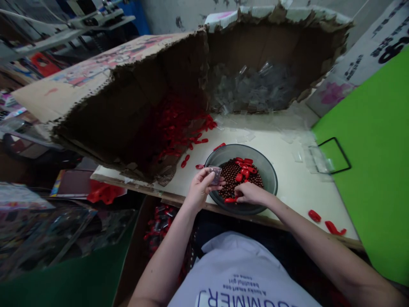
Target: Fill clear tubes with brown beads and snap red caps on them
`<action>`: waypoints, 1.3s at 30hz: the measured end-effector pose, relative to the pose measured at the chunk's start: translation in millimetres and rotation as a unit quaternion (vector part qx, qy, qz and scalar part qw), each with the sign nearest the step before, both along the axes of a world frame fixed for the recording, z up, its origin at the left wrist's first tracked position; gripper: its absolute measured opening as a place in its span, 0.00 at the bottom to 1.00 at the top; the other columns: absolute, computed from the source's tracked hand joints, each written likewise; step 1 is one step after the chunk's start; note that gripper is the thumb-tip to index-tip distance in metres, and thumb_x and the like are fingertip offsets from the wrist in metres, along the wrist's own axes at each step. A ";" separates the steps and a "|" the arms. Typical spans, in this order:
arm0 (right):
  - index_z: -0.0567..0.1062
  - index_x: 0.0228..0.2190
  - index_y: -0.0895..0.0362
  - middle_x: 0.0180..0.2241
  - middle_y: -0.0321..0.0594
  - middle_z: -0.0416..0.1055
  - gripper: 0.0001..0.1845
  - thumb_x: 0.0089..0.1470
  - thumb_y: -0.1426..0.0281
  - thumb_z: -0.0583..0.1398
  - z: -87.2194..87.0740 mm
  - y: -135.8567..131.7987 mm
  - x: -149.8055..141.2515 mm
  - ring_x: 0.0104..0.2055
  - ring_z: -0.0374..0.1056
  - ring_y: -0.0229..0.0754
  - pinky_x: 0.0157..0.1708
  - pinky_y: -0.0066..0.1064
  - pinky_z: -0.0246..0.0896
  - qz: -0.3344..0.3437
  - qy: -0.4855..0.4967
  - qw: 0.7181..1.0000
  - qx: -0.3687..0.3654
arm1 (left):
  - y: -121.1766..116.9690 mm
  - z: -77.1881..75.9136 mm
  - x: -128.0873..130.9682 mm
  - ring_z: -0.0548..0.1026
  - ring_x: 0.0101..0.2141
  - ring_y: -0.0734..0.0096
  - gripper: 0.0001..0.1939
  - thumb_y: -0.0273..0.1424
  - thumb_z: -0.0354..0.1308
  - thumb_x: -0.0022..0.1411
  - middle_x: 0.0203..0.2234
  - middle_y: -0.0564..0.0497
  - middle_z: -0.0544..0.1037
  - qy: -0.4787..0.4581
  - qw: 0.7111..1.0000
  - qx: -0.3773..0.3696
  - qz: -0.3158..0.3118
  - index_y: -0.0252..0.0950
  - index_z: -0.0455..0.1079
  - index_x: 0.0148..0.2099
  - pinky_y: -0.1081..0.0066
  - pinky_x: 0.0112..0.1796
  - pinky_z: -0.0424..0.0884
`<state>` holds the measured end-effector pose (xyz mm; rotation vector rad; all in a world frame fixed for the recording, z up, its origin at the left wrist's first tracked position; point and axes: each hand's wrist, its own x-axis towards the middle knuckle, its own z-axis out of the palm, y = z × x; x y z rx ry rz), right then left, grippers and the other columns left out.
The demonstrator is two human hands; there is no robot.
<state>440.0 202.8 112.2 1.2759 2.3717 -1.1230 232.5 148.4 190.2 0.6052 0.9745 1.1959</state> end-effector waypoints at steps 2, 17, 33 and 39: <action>0.75 0.29 0.56 0.29 0.41 0.75 0.05 0.44 0.71 0.64 6.6 3.0 3.7 0.32 0.70 0.44 0.33 0.31 0.59 -0.008 0.017 1.000 0.016 | -3.8 -4.7 -1.2 0.79 0.31 0.66 0.19 0.39 0.62 0.55 0.29 0.46 0.79 0.012 1.000 -0.002 0.003 0.32 0.69 0.45 0.72 0.32 0.74; 0.70 0.47 0.53 0.42 0.41 0.74 0.18 0.54 0.63 0.61 104.1 -1.7 19.4 0.42 0.71 0.43 0.44 0.37 0.66 -0.161 0.357 0.920 0.002 | -5.6 -9.1 32.5 0.72 0.31 0.74 0.13 0.36 0.56 0.60 0.33 0.50 0.75 0.153 0.981 0.069 -0.100 0.34 0.70 0.45 0.76 0.30 0.68; 0.80 0.38 0.53 0.37 0.41 0.76 0.13 0.50 0.63 0.65 102.9 -14.7 19.2 0.37 0.72 0.40 0.39 0.33 0.70 -0.196 0.391 0.899 0.010 | -16.0 15.9 40.0 0.66 0.29 0.75 0.12 0.36 0.50 0.64 0.29 0.52 0.70 0.220 0.956 0.111 -0.159 0.34 0.69 0.41 0.75 0.31 0.62; 0.80 0.40 0.51 0.38 0.40 0.76 0.12 0.52 0.64 0.65 96.4 -24.3 14.6 0.39 0.72 0.41 0.40 0.32 0.68 -0.174 0.377 0.905 0.092 | -17.4 24.1 31.8 0.67 0.32 0.72 0.11 0.35 0.48 0.65 0.31 0.51 0.72 0.331 0.914 0.145 -0.186 0.34 0.68 0.41 0.74 0.35 0.63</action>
